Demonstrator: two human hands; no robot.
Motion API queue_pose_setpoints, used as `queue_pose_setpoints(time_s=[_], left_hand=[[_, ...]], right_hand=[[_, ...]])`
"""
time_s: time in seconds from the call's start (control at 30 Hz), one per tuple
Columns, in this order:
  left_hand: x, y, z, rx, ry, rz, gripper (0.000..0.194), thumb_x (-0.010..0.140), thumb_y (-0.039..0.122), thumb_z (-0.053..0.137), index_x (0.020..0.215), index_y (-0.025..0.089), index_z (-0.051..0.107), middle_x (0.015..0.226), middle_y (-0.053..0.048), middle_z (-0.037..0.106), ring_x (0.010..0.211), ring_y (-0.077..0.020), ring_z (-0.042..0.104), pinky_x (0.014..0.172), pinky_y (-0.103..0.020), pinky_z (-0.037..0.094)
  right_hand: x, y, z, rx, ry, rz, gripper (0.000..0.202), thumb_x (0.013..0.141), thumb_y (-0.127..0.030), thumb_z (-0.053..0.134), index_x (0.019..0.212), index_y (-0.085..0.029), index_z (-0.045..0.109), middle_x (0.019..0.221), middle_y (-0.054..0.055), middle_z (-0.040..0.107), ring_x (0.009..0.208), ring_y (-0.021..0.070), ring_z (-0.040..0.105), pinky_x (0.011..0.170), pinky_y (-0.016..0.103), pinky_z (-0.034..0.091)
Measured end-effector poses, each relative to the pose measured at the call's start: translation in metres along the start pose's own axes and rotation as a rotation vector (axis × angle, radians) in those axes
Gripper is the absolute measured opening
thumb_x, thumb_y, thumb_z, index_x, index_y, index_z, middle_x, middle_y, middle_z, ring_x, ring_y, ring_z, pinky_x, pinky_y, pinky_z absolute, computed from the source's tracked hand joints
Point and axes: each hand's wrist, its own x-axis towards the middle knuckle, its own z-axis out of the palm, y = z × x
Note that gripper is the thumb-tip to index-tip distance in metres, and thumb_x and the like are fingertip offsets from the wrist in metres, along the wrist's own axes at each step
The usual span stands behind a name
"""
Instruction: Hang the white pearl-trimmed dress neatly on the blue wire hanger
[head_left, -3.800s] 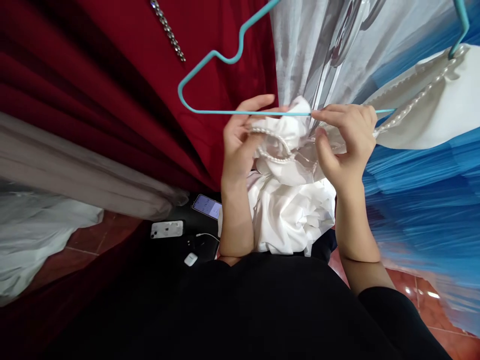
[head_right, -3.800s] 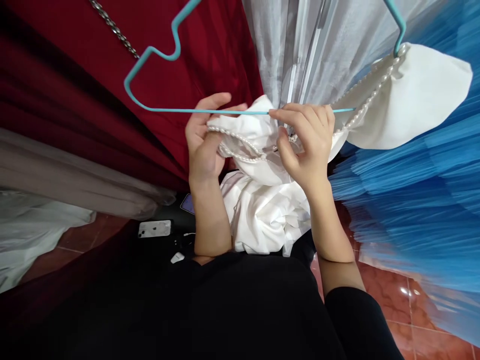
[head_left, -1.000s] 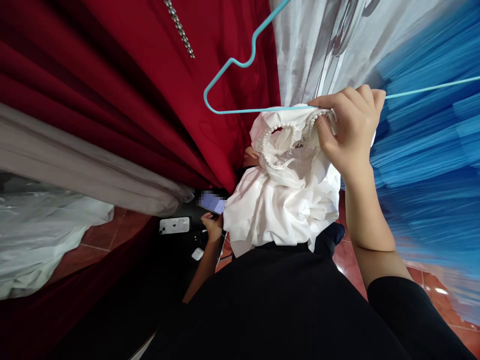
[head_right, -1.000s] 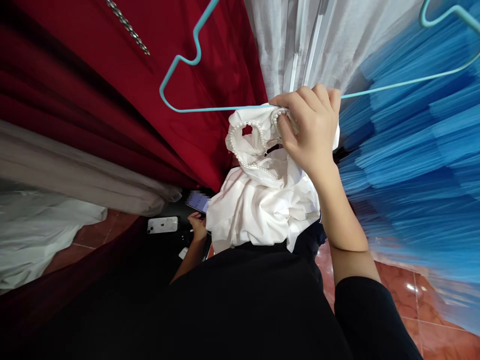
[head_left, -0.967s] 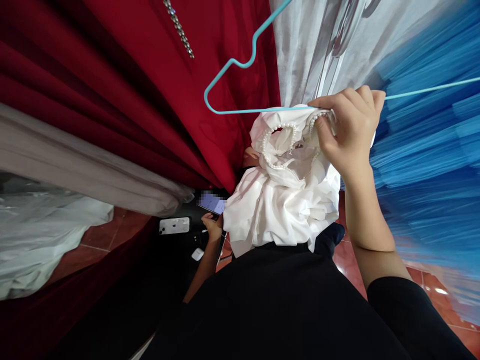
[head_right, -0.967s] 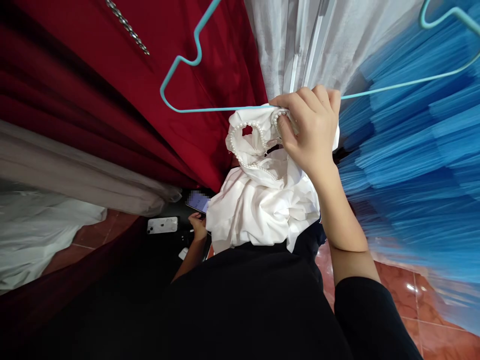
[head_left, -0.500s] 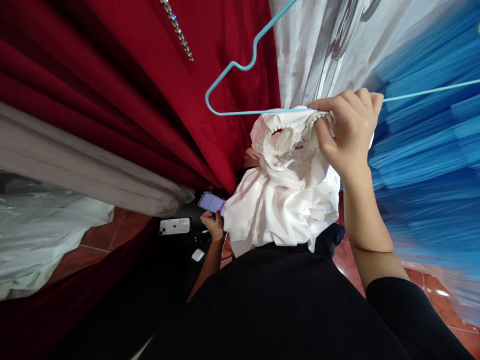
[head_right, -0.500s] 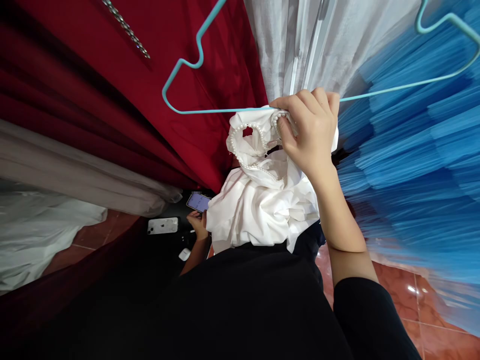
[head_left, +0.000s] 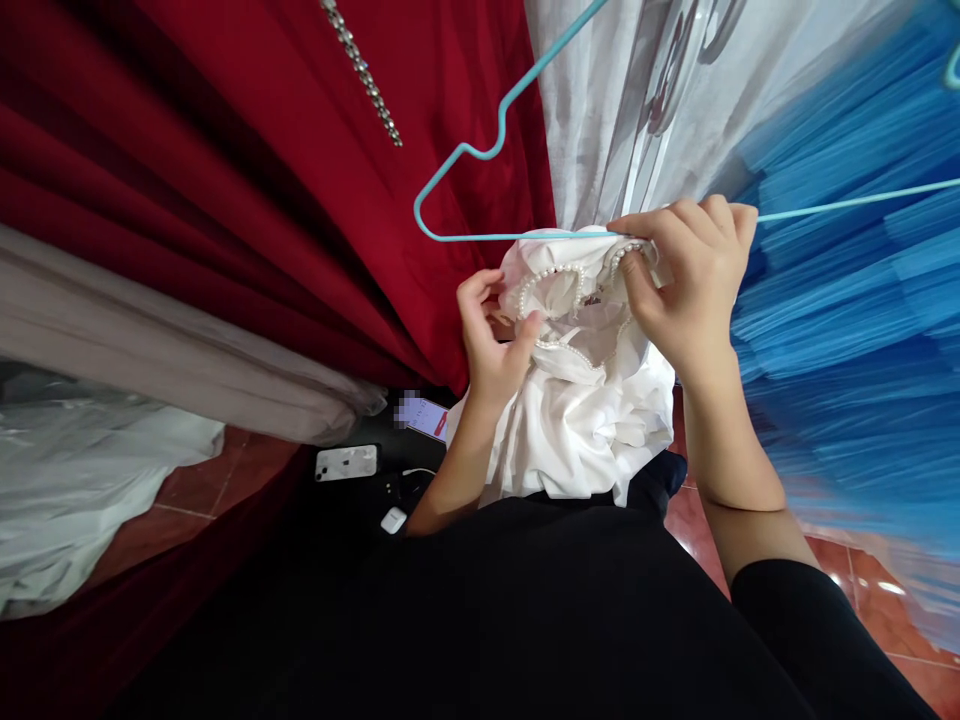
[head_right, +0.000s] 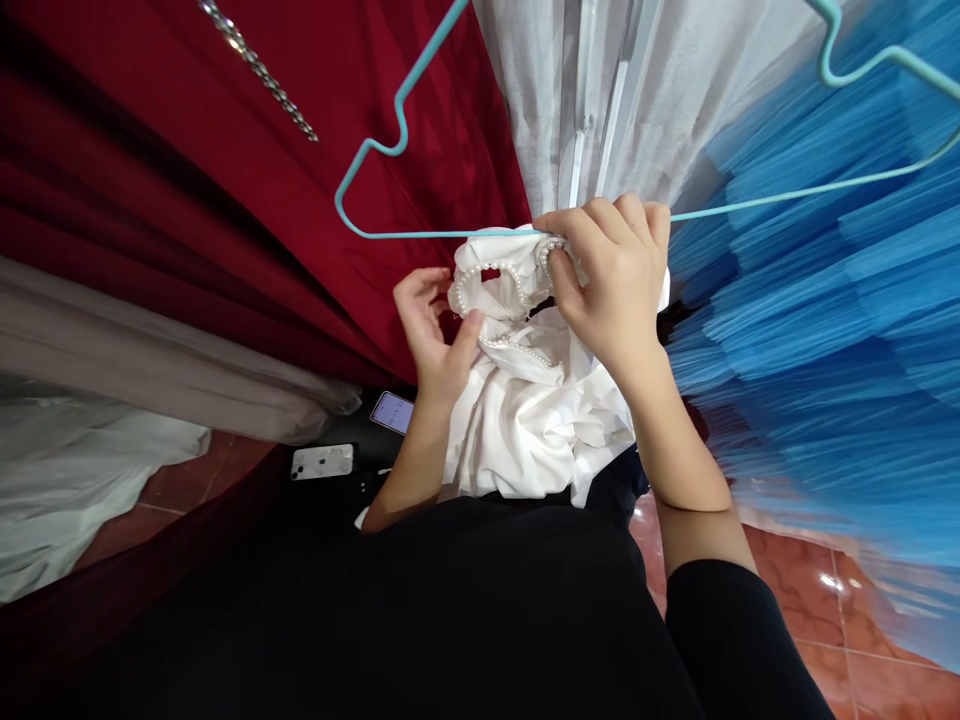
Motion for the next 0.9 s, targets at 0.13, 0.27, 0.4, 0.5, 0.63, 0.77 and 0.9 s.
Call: queue_pose_setpoints(time_s=[0.13,0.27,0.4,0.5,0.63,0.77,0.9], left_hand=[[0.015,0.021,0.045,-0.069,0.019,0.12,0.084,0.08,0.063,0.082,0.144,0.027,0.04,0.139,-0.012,0.053,0.129,-0.0288,0.059,0.11,-0.044,0.051],[0.015,0.016,0.052,-0.095,0.118,0.095,0.045,0.095,0.041,0.071,0.133,0.022,0.055,0.125,-0.009,0.063,0.118,-0.0224,0.065,0.103,-0.037,0.053],[0.015,0.012,0.032,-0.168,0.192,0.041,0.017,0.092,0.022,0.069,0.108,0.017,0.068,0.099,-0.002,0.068,0.092,-0.0142,0.067,0.084,-0.026,0.052],[0.015,0.009,0.012,-0.183,0.345,0.008,0.009,0.086,0.018,0.065,0.095,0.017,0.065,0.088,0.001,0.062,0.082,-0.012,0.061,0.077,-0.025,0.048],[0.018,-0.01,-0.01,-0.141,0.477,-0.235,0.009,0.091,0.027,0.057,0.089,0.019,0.054,0.08,0.003,0.049,0.074,-0.0109,0.053,0.07,-0.026,0.042],[0.047,-0.02,-0.027,-0.155,0.497,-0.211,0.016,0.088,0.026,0.065,0.088,0.018,0.051,0.079,0.003,0.048,0.073,-0.0098,0.056,0.07,-0.029,0.04],[0.1,0.009,-0.036,-0.16,0.547,0.059,0.027,0.085,0.02,0.076,0.082,0.019,0.049,0.075,0.004,0.045,0.074,-0.0115,0.063,0.074,-0.033,0.044]], right_hand=[[0.0,-0.002,-0.002,-0.03,0.005,0.007,0.026,0.104,-0.032,0.046,0.115,-0.029,0.07,0.09,0.006,0.064,0.1,0.0281,0.059,0.103,0.056,0.042],[0.0,-0.002,-0.001,-0.035,0.008,-0.002,0.027,0.105,-0.035,0.045,0.114,-0.028,0.069,0.091,0.007,0.066,0.098,0.0271,0.058,0.101,0.052,0.043],[0.001,0.0,-0.001,-0.034,-0.001,-0.022,0.025,0.104,-0.029,0.048,0.117,-0.03,0.069,0.092,0.006,0.067,0.098,0.0265,0.058,0.101,0.05,0.042],[0.003,0.003,-0.002,-0.035,-0.002,-0.037,0.027,0.103,-0.026,0.049,0.121,-0.031,0.068,0.096,0.005,0.069,0.099,0.0254,0.058,0.101,0.049,0.042],[0.004,0.008,-0.005,-0.027,-0.016,-0.061,0.029,0.102,-0.024,0.049,0.123,-0.031,0.068,0.099,0.005,0.07,0.099,0.0246,0.059,0.1,0.048,0.044],[0.001,0.012,-0.006,-0.018,-0.019,-0.075,0.032,0.101,-0.021,0.049,0.126,-0.032,0.067,0.105,0.005,0.072,0.099,0.0237,0.059,0.1,0.048,0.044],[-0.002,0.013,-0.004,0.001,0.008,-0.088,0.035,0.1,-0.018,0.049,0.127,-0.033,0.066,0.105,0.003,0.073,0.097,0.0225,0.06,0.1,0.048,0.045]])
